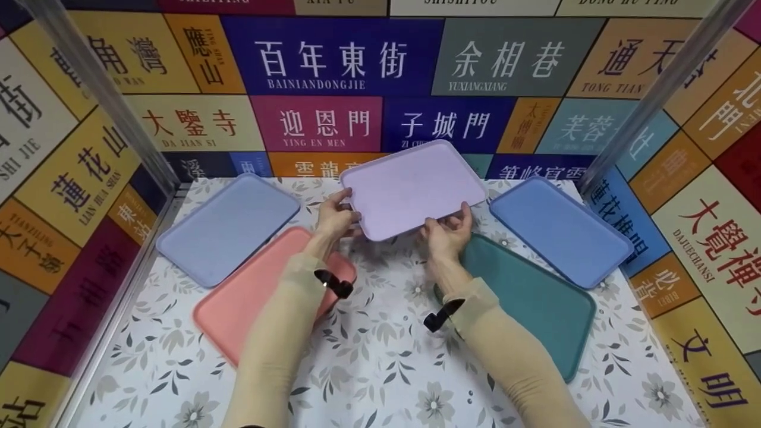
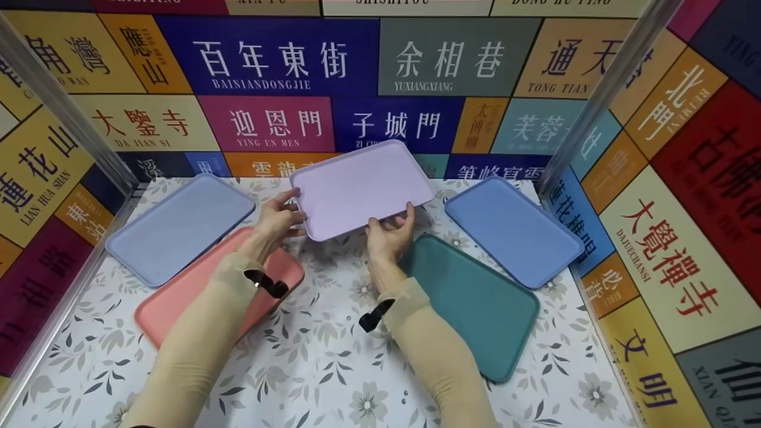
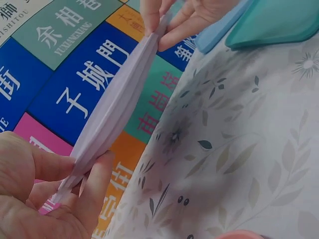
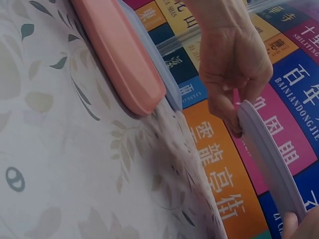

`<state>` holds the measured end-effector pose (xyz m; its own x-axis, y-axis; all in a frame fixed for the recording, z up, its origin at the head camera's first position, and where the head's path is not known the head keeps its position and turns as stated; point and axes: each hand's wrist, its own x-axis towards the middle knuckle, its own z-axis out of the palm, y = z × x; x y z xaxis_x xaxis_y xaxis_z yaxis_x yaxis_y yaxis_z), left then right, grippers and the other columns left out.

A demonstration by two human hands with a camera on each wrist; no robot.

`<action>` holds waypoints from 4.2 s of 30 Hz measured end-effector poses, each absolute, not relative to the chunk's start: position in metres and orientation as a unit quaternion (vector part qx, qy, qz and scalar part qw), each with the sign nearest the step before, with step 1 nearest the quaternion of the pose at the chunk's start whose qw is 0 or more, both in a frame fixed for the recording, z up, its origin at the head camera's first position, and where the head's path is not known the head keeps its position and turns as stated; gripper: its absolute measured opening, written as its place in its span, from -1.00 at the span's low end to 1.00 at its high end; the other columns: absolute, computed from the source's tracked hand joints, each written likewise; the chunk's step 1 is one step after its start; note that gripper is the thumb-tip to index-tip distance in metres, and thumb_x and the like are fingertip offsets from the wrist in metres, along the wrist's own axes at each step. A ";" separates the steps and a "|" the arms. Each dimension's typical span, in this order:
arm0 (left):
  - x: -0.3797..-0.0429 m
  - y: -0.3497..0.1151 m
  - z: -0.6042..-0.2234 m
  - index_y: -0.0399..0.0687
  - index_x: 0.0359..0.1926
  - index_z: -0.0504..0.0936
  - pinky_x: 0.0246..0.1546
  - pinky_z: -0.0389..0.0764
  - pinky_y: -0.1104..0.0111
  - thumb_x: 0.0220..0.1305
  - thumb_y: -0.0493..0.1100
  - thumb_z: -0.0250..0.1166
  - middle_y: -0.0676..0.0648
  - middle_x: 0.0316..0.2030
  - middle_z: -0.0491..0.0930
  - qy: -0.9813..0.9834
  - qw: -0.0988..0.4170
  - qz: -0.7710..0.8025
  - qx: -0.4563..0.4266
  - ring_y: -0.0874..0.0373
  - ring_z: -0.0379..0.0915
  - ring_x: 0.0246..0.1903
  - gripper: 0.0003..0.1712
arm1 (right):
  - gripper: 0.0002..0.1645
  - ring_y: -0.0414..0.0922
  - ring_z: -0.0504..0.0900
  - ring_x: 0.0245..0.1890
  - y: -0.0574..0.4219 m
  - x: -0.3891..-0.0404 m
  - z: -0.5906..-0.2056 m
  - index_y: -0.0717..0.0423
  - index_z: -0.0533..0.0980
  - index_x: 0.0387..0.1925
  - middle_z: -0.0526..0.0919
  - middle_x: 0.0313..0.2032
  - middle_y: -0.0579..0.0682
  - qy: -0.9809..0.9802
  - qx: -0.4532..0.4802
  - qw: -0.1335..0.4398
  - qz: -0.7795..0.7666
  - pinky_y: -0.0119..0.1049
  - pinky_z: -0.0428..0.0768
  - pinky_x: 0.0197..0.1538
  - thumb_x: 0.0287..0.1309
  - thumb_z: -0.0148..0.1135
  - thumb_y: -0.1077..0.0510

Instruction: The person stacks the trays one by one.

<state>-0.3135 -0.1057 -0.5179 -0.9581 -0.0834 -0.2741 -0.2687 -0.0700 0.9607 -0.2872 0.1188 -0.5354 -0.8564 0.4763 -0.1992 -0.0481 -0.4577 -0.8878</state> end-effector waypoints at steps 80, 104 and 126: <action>-0.333 -0.145 -0.522 0.17 0.72 0.41 0.09 0.88 -0.16 0.34 -0.47 0.35 -0.29 0.37 0.56 0.781 0.187 0.596 0.000 -0.02 0.67 -0.05 -0.02 | 0.11 0.00 0.66 0.22 0.217 -0.364 -0.523 -0.11 0.32 0.74 0.51 0.55 0.23 -0.778 -0.025 -0.167 0.605 -0.15 0.87 -0.05 0.23 0.31 0.53; -0.343 -0.120 -0.561 -0.24 0.58 0.54 -0.15 0.70 0.34 0.14 -0.50 0.25 -0.40 0.25 0.71 0.873 0.113 0.475 -0.004 -0.05 0.62 0.02 -0.11 | -0.09 0.08 0.65 0.34 0.206 -0.378 -0.564 0.16 0.48 0.60 0.63 0.49 0.23 -0.841 -0.065 -0.127 0.522 -0.26 0.74 -0.05 0.19 0.31 0.48; -0.399 -0.122 -0.637 -0.10 0.46 0.69 0.47 0.67 0.10 0.11 -0.33 0.32 -0.21 0.29 0.78 0.932 0.088 0.353 0.014 -0.12 0.67 0.30 -0.20 | -0.27 0.11 0.72 0.29 0.204 -0.372 -0.574 0.22 0.64 0.43 0.76 0.29 0.29 -0.893 -0.047 -0.073 0.441 -0.26 0.78 0.07 0.18 0.30 0.40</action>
